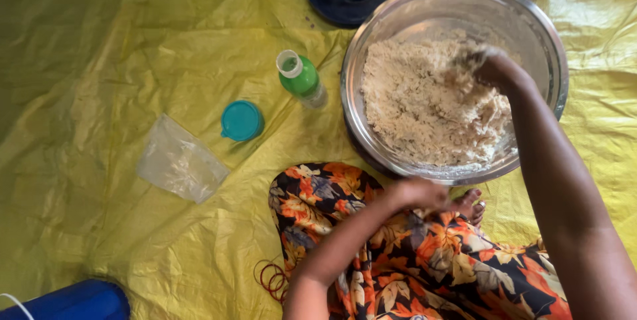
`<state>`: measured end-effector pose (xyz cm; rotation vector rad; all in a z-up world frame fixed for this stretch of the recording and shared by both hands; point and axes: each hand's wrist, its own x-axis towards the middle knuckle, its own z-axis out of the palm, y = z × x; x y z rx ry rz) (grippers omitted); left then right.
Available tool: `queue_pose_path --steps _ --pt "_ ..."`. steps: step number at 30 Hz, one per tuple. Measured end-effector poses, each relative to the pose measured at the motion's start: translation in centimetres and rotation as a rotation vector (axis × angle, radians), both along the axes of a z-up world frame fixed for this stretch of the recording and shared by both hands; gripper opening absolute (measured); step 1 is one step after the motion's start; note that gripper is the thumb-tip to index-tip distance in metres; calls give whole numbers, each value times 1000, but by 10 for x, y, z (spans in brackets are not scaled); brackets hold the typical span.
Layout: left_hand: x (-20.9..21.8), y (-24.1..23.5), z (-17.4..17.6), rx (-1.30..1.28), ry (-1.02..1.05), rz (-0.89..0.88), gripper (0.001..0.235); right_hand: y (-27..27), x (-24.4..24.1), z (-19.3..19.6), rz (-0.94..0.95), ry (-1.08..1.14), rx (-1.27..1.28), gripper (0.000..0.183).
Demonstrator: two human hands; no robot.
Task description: The person mixes a flour and water mixture in a large metal bowl by hand, periodically adding liquid from a green bottle. The person kneads and folds the mixture to form a cohesive dough.
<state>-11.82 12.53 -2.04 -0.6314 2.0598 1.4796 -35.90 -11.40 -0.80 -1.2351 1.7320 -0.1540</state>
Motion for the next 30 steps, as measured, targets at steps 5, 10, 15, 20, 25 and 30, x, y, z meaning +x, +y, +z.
queue_pose_path --steps 5,10,15,20,25,30 --pt "45 -120 62 -617 504 1181 9 -27 16 -11 216 326 -316 72" --pt "107 -148 39 -1318 146 1446 36 -45 23 -77 -38 73 -323 73" --pt "61 -52 -20 -885 424 957 20 -76 53 -144 -276 -87 -36 43" --pt "-73 100 -24 -279 478 239 15 -95 83 -174 422 379 61 40" --pt "-103 119 -53 -293 208 130 18 -90 72 -175 467 387 20 42" --pt "-141 128 -61 -539 248 196 21 -93 83 -171 476 401 72 39"
